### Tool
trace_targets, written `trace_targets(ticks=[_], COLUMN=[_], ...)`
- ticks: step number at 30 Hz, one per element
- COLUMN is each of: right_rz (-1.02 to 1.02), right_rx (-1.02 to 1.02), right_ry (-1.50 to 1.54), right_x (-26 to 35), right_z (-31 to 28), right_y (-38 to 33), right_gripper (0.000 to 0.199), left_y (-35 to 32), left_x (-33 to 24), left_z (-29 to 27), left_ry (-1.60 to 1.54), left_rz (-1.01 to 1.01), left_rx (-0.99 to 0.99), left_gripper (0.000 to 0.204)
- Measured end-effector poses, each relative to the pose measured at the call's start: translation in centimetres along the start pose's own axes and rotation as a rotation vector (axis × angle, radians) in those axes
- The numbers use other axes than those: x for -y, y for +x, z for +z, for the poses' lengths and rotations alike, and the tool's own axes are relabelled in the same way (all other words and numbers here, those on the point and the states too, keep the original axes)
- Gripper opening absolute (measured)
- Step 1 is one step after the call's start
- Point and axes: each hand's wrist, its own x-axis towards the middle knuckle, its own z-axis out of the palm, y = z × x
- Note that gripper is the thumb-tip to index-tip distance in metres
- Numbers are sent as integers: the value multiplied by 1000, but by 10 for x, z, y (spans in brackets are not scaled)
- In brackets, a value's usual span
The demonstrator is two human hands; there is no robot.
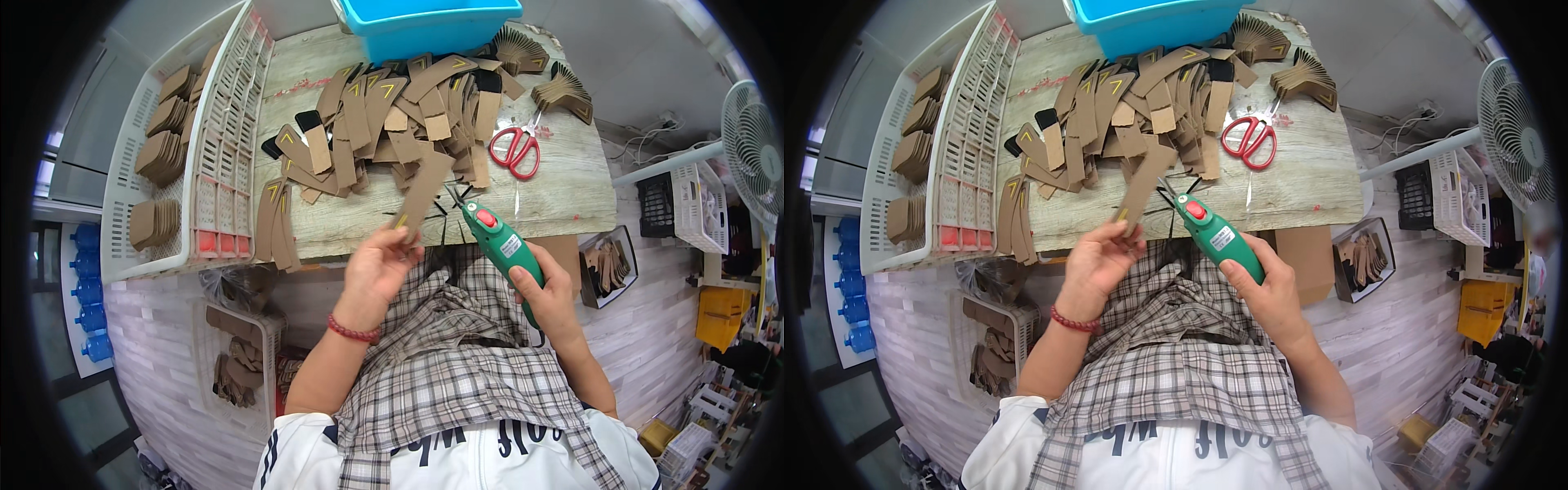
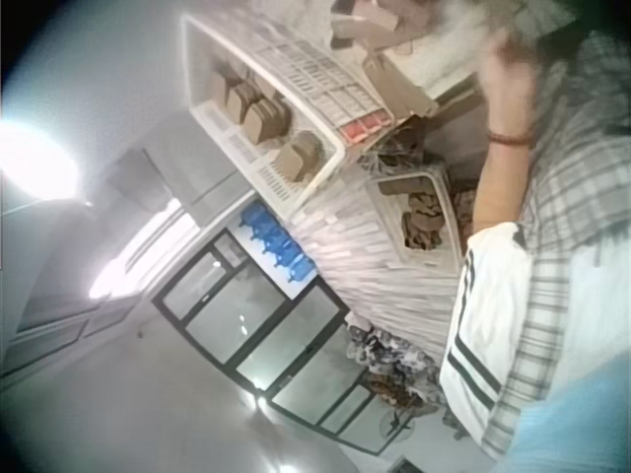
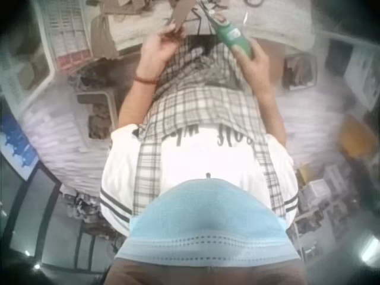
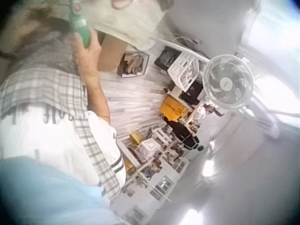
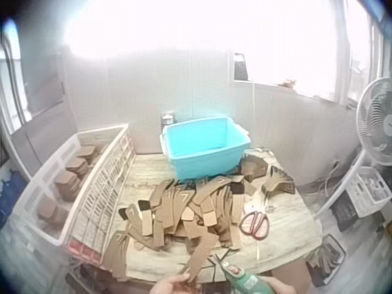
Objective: The person empties a blue bin of cardboard pieces onto a table, then uses a green rotary cutter to trim the edges of individual pieces one at a time. The person handles the cardboard and tool repeatedly, placing trimmed pieces back on the table.
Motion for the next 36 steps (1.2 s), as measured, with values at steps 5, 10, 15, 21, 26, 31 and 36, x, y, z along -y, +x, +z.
trace_targets(ticks=[5, 10, 15, 21, 26, 31, 36], right_rz=[9, -12, -27, -6, -6, -5, -22], right_rx=[-45, -55, -33, -8, -5, -5, 8], right_ry=[-4, -105, -125, -131, -142, -130, -132], right_x=[-1, 0, 1, 6, 5, 4, 4], right_z=[-2, 1, 3, 5, 4, 4, 3], right_y=[-7, -14, -14, -14, -12, -11, -9], right_gripper=[42, 43, 43, 42, 43, 43, 43], left_y=[-16, -5, 5, 8, 10, 7, 7], left_x=[12, 15, 20, 23, 24, 22, 24], left_z=[35, 49, 47, 51, 49, 50, 46], left_ry=[65, 188, 224, 256, 266, 282, 295], left_rz=[51, 266, 424, 503, 501, 457, 419], left_rx=[104, 211, 189, 145, 132, 138, 152], left_gripper=[22, 19, 17, 17, 18, 16, 17])
